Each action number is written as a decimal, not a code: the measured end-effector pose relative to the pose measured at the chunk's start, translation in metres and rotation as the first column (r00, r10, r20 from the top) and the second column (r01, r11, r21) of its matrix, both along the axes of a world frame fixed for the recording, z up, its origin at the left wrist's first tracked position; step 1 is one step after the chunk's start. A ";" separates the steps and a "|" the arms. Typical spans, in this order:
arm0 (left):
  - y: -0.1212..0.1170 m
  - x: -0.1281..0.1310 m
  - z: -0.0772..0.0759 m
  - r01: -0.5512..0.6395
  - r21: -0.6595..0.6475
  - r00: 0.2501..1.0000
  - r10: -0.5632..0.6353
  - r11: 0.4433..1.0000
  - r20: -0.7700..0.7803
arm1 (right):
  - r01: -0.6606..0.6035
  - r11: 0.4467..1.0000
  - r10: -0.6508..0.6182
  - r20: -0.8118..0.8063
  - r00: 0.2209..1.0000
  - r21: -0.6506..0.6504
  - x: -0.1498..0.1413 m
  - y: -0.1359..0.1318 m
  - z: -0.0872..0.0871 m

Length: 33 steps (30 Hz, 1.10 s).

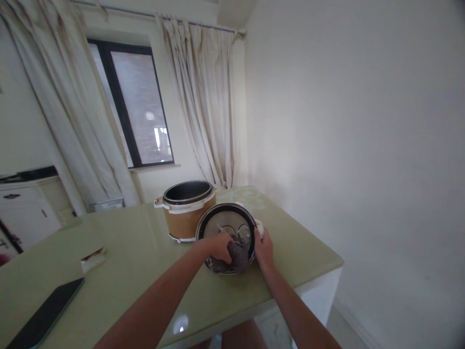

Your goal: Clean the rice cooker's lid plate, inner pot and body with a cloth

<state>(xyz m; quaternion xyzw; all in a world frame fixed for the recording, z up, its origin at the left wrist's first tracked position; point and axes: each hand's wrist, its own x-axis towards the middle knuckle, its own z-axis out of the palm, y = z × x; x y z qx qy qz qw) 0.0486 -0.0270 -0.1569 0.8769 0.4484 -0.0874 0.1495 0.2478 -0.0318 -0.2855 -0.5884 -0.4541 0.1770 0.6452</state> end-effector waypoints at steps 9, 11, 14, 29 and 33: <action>0.002 -0.009 0.015 -0.054 0.598 0.993 0.105 0.800 -0.052 | 0.056 0.998 -0.057 0.040 0.998 0.021 0.000 -0.003 -0.001; 0.000 0.006 0.004 -0.106 0.627 0.993 0.116 0.772 0.025 | 0.064 0.998 -0.065 0.058 0.996 0.015 0.001 -0.002 -0.003; -0.007 0.033 -0.016 -0.168 0.564 0.982 0.090 0.809 0.164 | 0.062 0.998 -0.062 0.087 0.994 0.002 0.004 0.000 -0.005; 0.005 -0.004 0.006 0.041 0.389 0.990 0.016 0.920 -0.143 | 0.031 0.999 -0.032 0.048 0.998 0.015 0.006 -0.001 -0.001; 0.012 0.002 0.012 0.022 0.539 0.996 0.027 0.842 -0.082 | 0.084 0.996 -0.083 0.094 0.992 -0.009 0.006 -0.004 0.001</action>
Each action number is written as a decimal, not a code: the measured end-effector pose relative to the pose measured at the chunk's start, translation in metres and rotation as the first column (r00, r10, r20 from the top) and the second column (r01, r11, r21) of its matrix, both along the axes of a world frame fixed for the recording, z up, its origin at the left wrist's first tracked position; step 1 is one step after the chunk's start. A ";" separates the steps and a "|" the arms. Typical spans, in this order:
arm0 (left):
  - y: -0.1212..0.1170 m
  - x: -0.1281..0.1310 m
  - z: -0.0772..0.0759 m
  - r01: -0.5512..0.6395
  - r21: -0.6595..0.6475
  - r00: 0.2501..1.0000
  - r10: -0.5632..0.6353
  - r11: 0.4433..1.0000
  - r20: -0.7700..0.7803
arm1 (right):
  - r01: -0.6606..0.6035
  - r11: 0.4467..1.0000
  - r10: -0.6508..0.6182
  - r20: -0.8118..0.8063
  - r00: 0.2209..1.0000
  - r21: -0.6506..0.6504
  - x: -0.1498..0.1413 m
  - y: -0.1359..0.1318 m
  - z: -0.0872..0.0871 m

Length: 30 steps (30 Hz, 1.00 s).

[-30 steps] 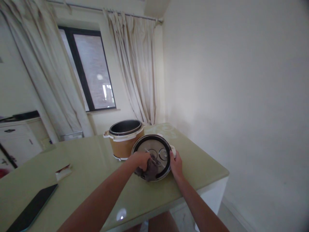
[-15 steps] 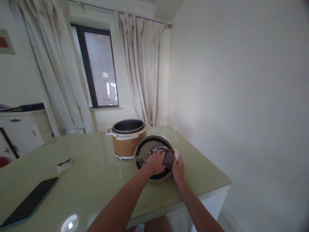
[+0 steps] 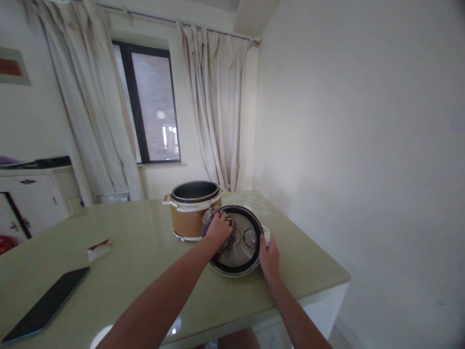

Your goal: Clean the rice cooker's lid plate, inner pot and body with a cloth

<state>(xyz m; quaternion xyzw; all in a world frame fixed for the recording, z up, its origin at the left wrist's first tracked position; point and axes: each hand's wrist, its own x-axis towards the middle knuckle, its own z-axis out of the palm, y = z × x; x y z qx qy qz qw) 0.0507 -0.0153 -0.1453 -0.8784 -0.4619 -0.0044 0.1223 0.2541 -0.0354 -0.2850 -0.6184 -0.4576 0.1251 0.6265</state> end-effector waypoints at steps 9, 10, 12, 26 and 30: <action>-0.005 0.040 -0.043 -0.149 0.102 0.943 0.111 0.984 0.314 | 0.047 0.999 -0.047 0.023 0.999 -0.013 -0.004 -0.004 0.002; -0.007 0.044 -0.044 -0.117 0.083 0.949 0.087 0.990 0.303 | 0.045 0.999 -0.045 0.018 0.999 -0.013 -0.004 -0.003 0.002; -0.012 0.046 -0.042 -0.054 0.021 0.959 0.046 0.998 0.279 | 0.041 0.999 -0.041 0.019 0.999 -0.023 -0.003 -0.003 0.001; -0.008 0.017 -0.014 -0.108 -0.194 0.990 0.088 0.975 -0.109 | 0.011 1.000 -0.010 -0.008 1.000 0.009 -0.002 -0.001 0.000; -0.006 0.014 -0.016 -0.084 -0.042 0.992 0.080 0.996 -0.095 | -0.008 0.999 0.011 -0.082 0.997 0.045 -0.001 -0.002 0.002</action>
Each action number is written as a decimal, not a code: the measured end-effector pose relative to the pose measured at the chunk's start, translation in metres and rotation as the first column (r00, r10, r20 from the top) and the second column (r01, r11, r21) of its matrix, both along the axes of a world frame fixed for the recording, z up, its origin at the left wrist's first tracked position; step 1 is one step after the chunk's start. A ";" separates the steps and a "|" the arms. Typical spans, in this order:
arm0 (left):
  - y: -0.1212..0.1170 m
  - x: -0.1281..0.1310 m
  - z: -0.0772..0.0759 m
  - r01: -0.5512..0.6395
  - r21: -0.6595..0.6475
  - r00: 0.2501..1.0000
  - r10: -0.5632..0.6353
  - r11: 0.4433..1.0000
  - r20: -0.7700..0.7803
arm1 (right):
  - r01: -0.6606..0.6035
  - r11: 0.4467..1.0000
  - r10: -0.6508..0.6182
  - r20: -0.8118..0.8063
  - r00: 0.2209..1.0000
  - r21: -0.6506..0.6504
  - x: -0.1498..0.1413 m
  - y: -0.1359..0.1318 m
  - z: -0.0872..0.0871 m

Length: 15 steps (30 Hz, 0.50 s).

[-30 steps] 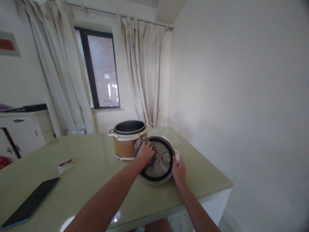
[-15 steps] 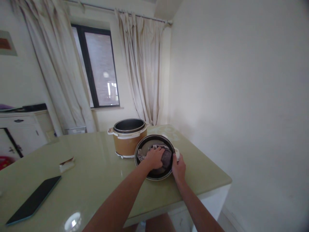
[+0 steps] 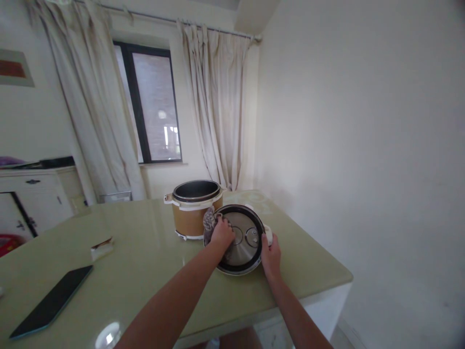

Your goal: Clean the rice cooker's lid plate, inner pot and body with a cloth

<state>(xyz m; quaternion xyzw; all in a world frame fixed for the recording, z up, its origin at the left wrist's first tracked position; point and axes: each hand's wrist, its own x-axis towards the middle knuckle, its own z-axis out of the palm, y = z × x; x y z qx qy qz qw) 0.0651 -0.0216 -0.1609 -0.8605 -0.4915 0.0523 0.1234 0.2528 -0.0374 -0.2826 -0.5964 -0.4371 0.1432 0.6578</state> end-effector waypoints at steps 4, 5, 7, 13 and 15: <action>-0.001 -0.012 -0.015 0.017 0.084 0.999 -0.020 0.996 0.029 | -0.001 0.999 0.007 -0.111 0.994 0.050 0.001 0.001 0.000; -0.001 -0.015 -0.020 0.007 0.111 0.998 -0.014 0.994 0.059 | -0.011 0.999 0.017 -0.130 0.991 0.051 0.001 0.002 -0.002; 0.001 -0.019 -0.029 -0.061 0.145 0.987 0.039 0.987 0.153 | -0.034 0.998 0.041 -0.148 0.988 0.050 0.001 0.003 -0.006; 0.006 -0.005 -0.041 -0.259 0.029 0.896 0.229 0.965 0.381 | -0.033 0.996 0.046 -0.167 0.985 0.084 0.001 0.006 -0.008; 0.004 0.005 -0.043 -0.270 -0.025 0.836 0.247 0.963 0.489 | -0.046 0.994 0.064 -0.188 0.980 0.101 0.000 0.006 -0.007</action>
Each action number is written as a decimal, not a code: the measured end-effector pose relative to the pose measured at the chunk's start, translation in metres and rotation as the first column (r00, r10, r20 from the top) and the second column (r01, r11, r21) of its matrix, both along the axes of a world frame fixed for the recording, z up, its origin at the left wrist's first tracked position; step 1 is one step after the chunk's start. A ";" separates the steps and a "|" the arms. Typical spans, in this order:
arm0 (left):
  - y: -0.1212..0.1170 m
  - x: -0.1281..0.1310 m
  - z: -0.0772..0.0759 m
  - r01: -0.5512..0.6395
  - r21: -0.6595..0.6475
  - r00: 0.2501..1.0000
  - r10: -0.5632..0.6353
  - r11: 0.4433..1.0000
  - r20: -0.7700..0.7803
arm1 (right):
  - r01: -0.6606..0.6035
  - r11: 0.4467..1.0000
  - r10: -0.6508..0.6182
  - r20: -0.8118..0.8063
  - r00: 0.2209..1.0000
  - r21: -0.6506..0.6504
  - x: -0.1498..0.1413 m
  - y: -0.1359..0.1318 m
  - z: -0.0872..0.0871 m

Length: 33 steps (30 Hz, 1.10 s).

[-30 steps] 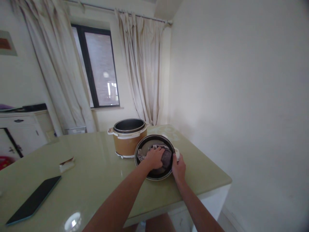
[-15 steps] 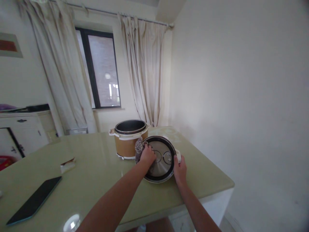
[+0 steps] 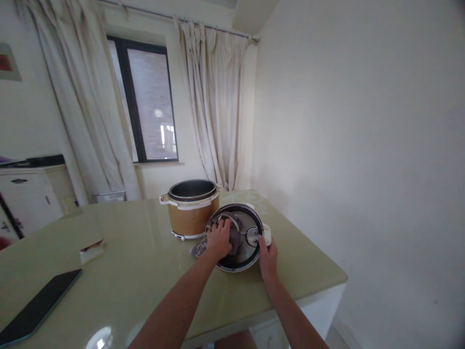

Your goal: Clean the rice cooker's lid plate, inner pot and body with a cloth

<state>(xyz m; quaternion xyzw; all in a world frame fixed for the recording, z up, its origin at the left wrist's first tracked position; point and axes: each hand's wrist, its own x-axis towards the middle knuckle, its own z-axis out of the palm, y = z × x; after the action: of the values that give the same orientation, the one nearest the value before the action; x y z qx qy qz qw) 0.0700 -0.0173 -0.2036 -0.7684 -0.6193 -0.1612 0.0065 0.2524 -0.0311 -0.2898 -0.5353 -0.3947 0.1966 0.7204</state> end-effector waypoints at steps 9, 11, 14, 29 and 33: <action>-0.009 0.031 -0.003 0.311 -0.100 0.943 -0.294 0.945 0.155 | -0.080 0.996 0.078 -0.060 0.995 -0.026 0.007 0.005 -0.004; -0.006 0.021 0.000 0.370 -0.156 0.929 -0.362 0.916 0.081 | -0.093 0.995 0.090 -0.078 0.993 -0.038 0.008 0.005 -0.003; -0.002 -0.001 0.005 0.389 -0.262 0.911 -0.410 0.883 -0.031 | -0.107 0.993 0.104 -0.083 0.991 -0.041 0.007 0.004 -0.001; -0.006 -0.022 0.045 0.241 -0.126 0.893 -0.271 0.962 -0.358 | -0.188 0.981 0.184 -0.070 0.980 -0.057 0.003 0.000 0.007; -0.011 -0.039 0.036 0.185 0.014 0.915 -0.167 0.983 -0.368 | -0.191 0.980 0.188 -0.067 0.980 -0.046 0.002 0.000 0.007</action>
<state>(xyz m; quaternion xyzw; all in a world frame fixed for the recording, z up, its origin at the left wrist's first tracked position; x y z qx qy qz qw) 0.0307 -0.0280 -0.1673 -0.8370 -0.5317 -0.0306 0.1256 0.2546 -0.0313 -0.2829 -0.5073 -0.4160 0.2914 0.6962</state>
